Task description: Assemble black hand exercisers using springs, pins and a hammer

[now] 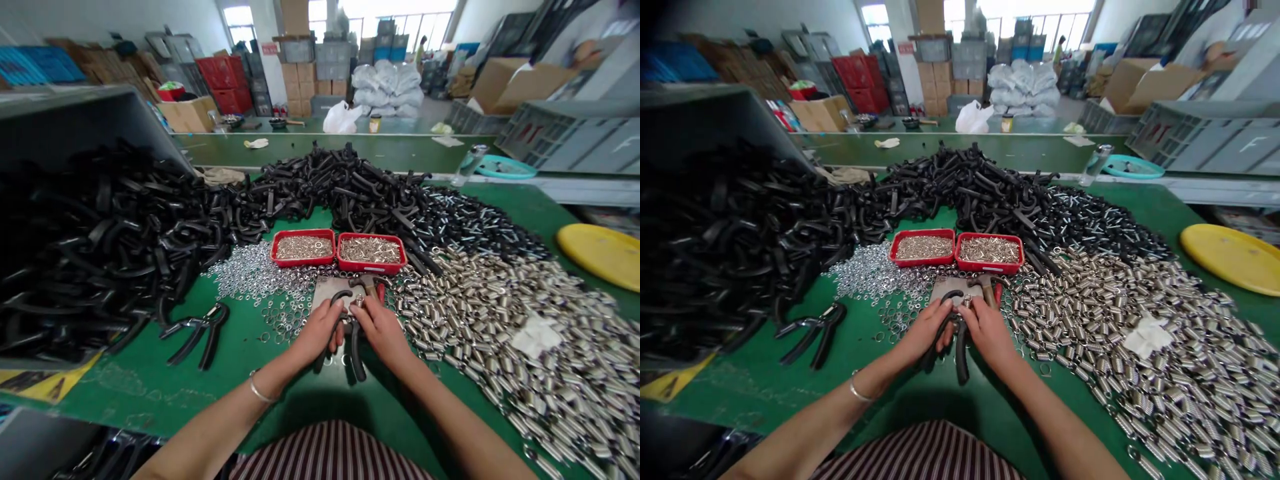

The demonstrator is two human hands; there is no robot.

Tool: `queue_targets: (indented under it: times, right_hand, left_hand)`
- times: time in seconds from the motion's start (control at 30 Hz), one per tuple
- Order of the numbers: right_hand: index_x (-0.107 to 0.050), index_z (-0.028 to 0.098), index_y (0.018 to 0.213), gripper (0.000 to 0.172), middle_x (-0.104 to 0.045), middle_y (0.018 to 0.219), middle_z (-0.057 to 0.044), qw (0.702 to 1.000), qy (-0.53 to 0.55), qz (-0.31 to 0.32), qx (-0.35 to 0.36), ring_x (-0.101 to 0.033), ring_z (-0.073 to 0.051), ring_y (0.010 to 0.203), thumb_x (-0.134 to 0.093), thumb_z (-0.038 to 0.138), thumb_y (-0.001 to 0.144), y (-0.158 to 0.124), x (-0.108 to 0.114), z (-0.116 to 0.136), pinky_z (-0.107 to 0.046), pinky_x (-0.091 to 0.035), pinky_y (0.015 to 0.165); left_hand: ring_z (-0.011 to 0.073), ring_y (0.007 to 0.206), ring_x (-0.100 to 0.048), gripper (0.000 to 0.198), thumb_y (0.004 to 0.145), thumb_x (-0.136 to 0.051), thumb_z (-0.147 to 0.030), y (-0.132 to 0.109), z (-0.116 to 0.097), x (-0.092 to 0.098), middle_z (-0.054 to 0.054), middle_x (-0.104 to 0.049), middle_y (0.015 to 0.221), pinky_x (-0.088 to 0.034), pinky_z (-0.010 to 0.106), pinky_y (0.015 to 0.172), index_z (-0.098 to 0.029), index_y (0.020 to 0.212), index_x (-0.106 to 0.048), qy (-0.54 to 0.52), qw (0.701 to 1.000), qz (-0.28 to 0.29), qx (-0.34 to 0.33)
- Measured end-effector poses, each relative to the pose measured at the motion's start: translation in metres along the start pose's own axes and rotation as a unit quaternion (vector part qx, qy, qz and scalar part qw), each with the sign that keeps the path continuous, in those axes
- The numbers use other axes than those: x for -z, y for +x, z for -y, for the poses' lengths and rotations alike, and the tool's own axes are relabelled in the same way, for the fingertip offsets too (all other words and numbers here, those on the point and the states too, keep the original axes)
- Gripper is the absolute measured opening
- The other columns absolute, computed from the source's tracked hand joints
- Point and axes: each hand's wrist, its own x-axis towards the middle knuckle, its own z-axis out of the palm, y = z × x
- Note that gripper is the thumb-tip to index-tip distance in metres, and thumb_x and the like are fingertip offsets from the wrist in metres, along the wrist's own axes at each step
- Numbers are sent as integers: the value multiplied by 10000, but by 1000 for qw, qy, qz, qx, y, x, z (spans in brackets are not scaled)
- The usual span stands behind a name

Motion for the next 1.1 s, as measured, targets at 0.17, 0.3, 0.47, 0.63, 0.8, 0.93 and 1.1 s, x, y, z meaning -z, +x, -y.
queue_targets:
  times: [0.17,0.3,0.47,0.63,0.8,0.93,1.1]
  right_hand:
    - [-481,239,805,279,-540,709,16,999,-3,-49,13,-555,-169,662,-440,437,996,4,10,2,-263,-379,640]
    - [-483,234,801,281,-532,704,22,999,32,-38,7,-545,-159,657,-438,433,994,7,16,6,-258,-387,636]
    - [-470,233,812,292,-501,650,41,995,93,40,3,-533,-145,604,-430,452,1001,7,25,9,-248,-394,583]
    - [-593,224,928,266,-557,668,28,983,138,118,-15,-537,-142,571,-449,438,994,-6,37,20,-251,-405,541]
    - [-641,219,985,215,-683,879,-44,988,112,106,-4,-627,-193,781,-472,352,976,-26,46,37,-296,-480,717]
    - [-618,206,1016,214,-687,941,-69,991,74,114,7,-635,-196,830,-448,330,984,-23,43,35,-299,-479,767]
    - [-638,165,1070,252,-711,942,-85,987,-15,157,-8,-656,-209,836,-524,364,965,29,38,-3,-298,-476,752]
  left_hand:
    - [118,322,-445,438,967,-341,-632,1,-10,-13,-71,-515,461,-298,209,342,-211,986,-461,58,998,-19,-34]
    - [144,372,-489,423,983,-317,-611,2,-7,-16,-63,-511,497,-350,240,390,-219,1049,-461,87,992,-57,-66]
    - [206,589,-643,448,1017,-271,-522,0,-2,-9,14,-613,645,-486,318,605,-164,1212,-458,253,955,-96,-121]
    - [302,888,-713,514,986,-359,-533,-11,-13,2,151,-713,986,-516,398,785,-156,1326,-438,371,915,-15,-158]
    - [347,816,-715,711,771,-656,-670,-34,-33,2,146,-720,860,-514,377,706,-158,1250,-538,372,915,46,-148]
    - [334,741,-706,752,684,-716,-700,-29,-36,0,127,-700,792,-498,357,655,-155,1182,-570,353,923,24,-150]
    - [322,709,-693,679,619,-779,-675,27,-18,24,99,-687,788,-474,331,588,-205,1076,-602,354,924,49,-138]
